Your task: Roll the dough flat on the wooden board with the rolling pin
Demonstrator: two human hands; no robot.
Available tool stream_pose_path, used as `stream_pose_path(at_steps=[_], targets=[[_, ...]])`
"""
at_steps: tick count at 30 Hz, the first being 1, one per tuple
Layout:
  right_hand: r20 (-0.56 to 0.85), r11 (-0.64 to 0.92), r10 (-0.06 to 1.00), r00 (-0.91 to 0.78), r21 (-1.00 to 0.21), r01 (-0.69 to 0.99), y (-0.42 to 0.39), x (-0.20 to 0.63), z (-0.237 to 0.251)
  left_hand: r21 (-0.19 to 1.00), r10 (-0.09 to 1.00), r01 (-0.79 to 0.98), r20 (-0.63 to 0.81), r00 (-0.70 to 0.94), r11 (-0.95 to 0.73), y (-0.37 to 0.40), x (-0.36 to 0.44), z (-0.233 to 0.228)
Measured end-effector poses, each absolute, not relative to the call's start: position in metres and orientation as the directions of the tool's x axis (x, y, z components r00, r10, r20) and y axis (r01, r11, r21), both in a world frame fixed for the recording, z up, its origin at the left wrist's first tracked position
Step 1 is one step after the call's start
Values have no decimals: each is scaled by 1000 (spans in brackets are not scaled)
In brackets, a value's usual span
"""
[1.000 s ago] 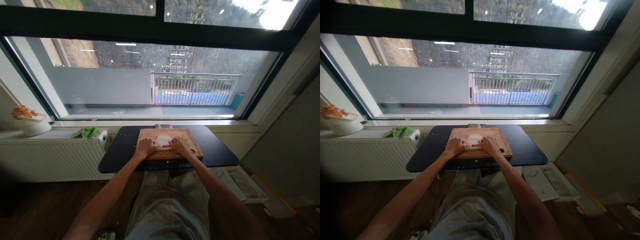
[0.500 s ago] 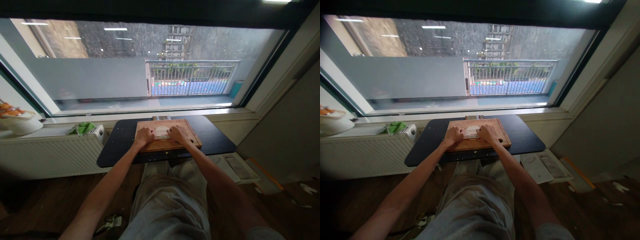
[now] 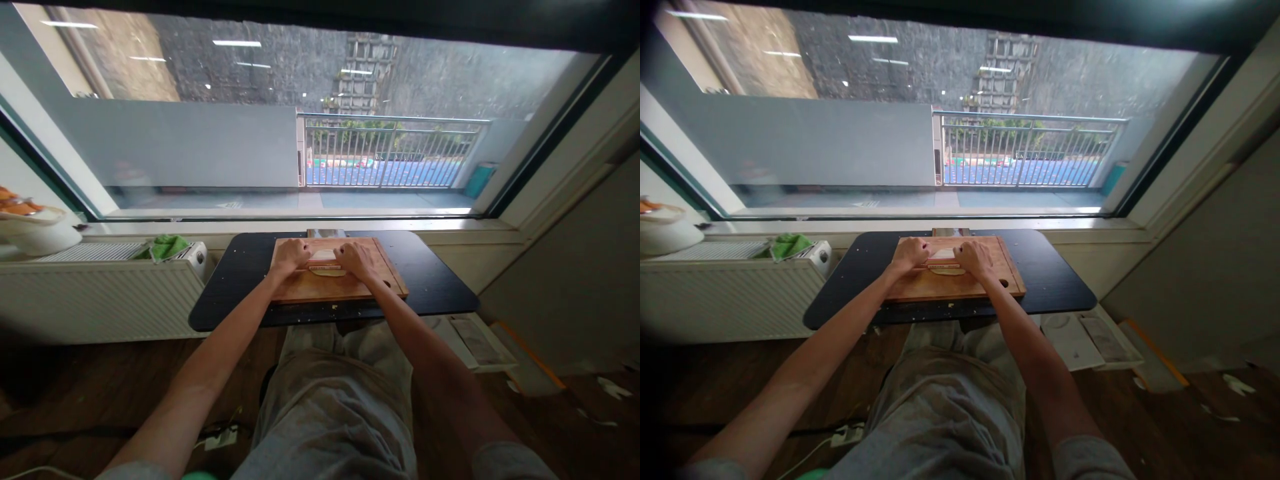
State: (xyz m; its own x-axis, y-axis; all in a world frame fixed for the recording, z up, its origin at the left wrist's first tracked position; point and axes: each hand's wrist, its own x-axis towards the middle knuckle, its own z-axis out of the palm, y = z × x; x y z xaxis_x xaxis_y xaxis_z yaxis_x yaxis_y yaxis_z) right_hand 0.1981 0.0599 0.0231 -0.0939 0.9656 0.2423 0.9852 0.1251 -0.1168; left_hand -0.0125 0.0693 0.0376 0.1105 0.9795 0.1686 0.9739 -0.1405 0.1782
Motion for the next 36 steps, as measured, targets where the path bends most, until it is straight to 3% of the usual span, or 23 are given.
stream_pose_path(at_steps=[4, 8, 16, 21, 27, 36], targets=[[182, 140, 976, -115, -132, 981, 68, 197, 26, 142, 978, 979, 171, 118, -143, 79, -11, 41], [115, 160, 982, -147, -118, 980, 71, 199, 29, 145, 984, 975, 85, 157, -168, 88, -11, 38], [140, 155, 980, -143, -81, 985, 53, 197, 32, 156, 980, 968, 35, 195, -198, 82, -16, 30], [150, 142, 980, -132, -54, 988, 30, 195, 34, 130, 976, 968, 56, 209, -215, 57, -16, 29], [143, 141, 981, -131, -62, 988, 9, 194, 37, 139, 960, 962, 188, 208, -236, 18, -18, 28], [114, 125, 986, -120, -41, 991, -5, 188, 39, 173, 944, 944, 223, 241, -282, -7, -20, 20]])
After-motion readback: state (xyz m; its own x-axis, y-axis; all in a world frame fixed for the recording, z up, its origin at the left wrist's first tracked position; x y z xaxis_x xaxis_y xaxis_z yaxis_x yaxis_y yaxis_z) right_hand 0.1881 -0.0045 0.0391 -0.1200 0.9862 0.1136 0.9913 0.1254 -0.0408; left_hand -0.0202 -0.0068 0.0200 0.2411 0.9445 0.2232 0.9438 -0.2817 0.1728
